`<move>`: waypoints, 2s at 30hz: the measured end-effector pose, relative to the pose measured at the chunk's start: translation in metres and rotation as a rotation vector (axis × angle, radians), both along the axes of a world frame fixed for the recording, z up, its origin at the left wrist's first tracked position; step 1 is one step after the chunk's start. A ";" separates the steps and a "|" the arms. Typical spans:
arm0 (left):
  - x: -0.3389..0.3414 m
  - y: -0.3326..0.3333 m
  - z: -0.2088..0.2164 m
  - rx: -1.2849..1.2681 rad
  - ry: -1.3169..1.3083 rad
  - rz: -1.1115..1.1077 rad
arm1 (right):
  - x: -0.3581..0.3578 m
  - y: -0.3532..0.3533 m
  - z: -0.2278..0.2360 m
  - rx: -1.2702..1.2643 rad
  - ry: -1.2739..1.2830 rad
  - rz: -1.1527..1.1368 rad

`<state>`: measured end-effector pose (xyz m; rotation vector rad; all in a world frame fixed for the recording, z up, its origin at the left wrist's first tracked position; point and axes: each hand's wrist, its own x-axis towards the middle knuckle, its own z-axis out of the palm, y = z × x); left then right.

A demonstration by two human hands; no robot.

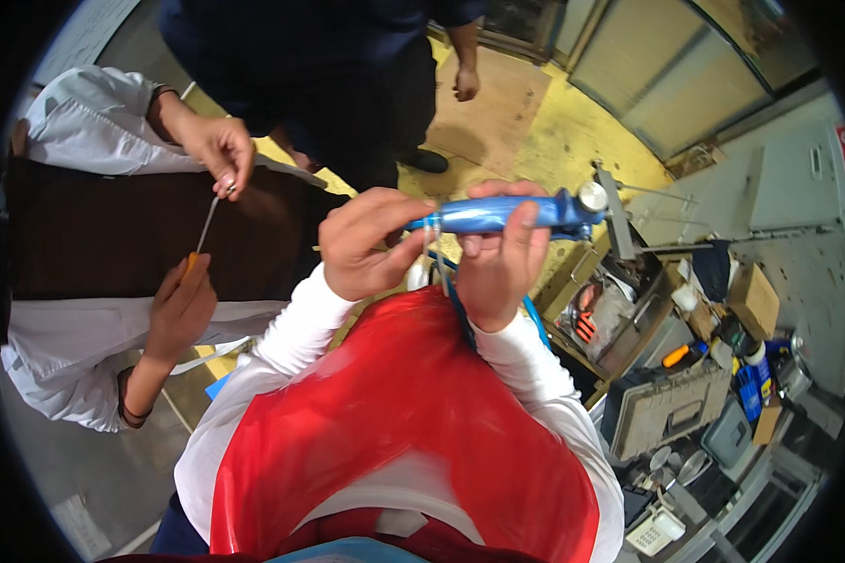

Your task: The person assembles a blue pneumatic spray gun by attaching a blue air hose. A coworker assists by tightening a metal clamp on the hose connection with a screwdriver. The person then secures the connection with pliers and walks through the workshop holding the assembled tool.

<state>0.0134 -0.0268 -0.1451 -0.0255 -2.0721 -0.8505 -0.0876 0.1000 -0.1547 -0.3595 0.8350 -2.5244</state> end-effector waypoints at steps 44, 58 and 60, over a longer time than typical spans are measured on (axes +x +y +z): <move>0.005 0.024 0.016 0.032 -0.153 -0.033 | -0.005 0.018 0.001 0.019 -0.022 0.017; 0.014 0.032 0.018 -0.108 -0.288 -0.032 | -0.002 0.018 0.012 0.078 -0.033 -0.074; 0.014 0.031 0.018 -0.111 -0.285 -0.029 | -0.005 0.020 0.009 0.045 -0.045 -0.036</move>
